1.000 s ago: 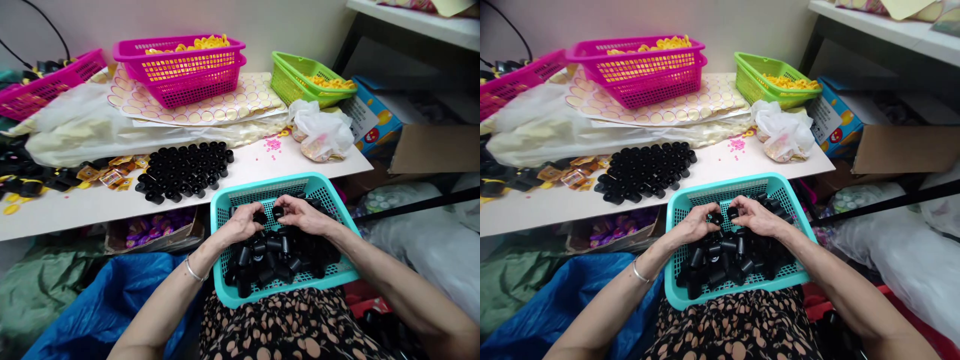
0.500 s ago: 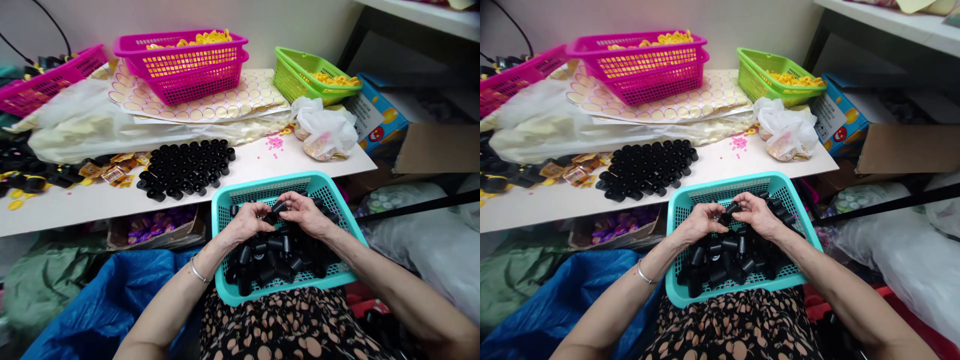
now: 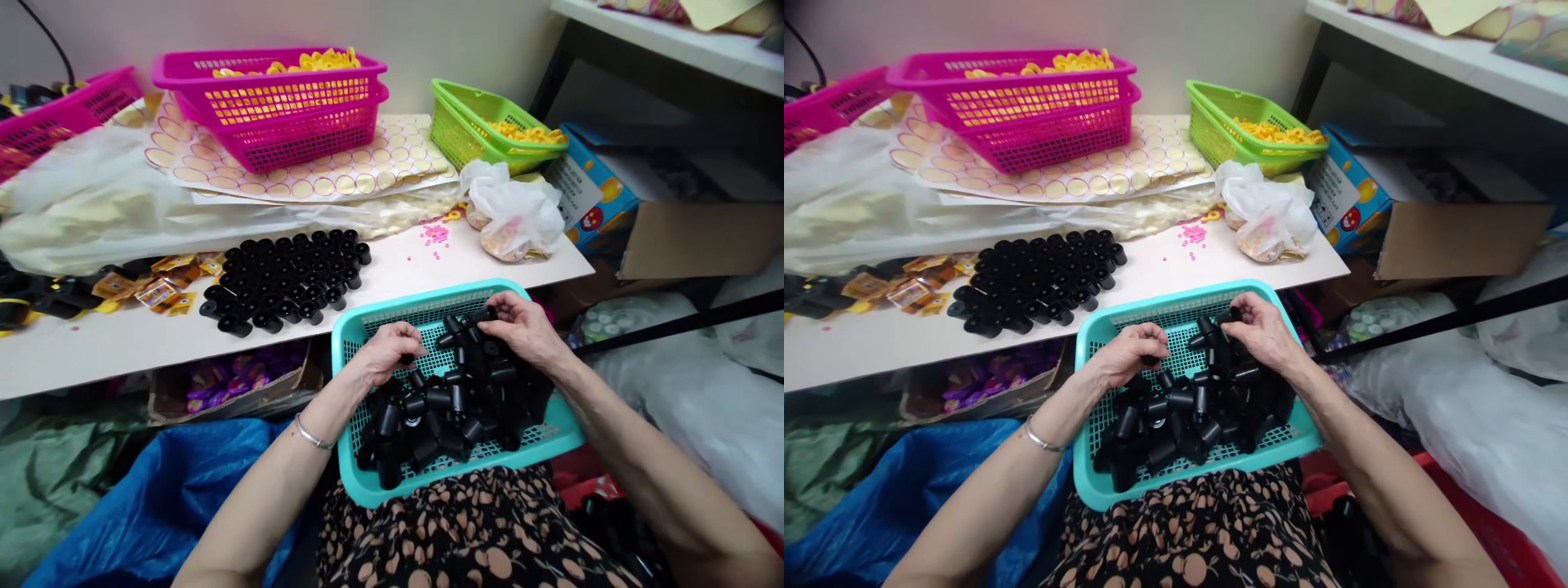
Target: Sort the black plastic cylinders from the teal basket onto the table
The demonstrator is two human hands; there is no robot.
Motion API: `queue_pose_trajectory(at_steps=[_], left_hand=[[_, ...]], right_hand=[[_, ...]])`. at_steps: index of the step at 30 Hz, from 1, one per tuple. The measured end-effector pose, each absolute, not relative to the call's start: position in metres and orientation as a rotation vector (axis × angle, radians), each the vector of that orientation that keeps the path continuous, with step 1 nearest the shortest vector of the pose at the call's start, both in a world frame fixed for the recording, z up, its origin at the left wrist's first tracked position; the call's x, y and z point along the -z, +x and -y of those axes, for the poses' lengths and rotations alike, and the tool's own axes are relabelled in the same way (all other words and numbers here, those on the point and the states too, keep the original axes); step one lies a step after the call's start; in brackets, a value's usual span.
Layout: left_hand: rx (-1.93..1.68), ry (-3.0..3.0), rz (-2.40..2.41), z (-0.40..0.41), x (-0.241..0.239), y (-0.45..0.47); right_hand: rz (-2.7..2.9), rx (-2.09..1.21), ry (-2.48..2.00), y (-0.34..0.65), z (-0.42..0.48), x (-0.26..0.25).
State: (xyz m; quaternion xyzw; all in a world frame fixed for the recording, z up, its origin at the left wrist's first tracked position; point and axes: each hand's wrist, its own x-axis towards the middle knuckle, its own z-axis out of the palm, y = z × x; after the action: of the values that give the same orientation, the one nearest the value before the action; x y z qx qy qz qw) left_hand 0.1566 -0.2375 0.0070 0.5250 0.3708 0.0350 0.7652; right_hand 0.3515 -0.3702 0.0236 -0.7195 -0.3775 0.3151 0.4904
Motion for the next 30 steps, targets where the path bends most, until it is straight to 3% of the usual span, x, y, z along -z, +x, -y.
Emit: queue_pose_trajectory(at_steps=[6,14,22,30], left_hand=[[-0.003,1.935,-0.777,0.237,-0.006,0.202],[0.179,2.0,-0.442,0.255,-0.016,0.229],[0.095,2.224,-0.133,0.298,-0.01,0.249],[0.139,1.618,-0.268,0.285,-0.022,0.233]], right_hand=[[0.798,-0.777,-1.715,0.345,0.394,-0.025],[0.555,-0.44,-1.679,0.34,0.445,-0.015],[0.453,-0.376,-1.547,0.346,0.46,-0.005],[0.545,-0.513,-1.455,0.33,0.46,-0.018]])
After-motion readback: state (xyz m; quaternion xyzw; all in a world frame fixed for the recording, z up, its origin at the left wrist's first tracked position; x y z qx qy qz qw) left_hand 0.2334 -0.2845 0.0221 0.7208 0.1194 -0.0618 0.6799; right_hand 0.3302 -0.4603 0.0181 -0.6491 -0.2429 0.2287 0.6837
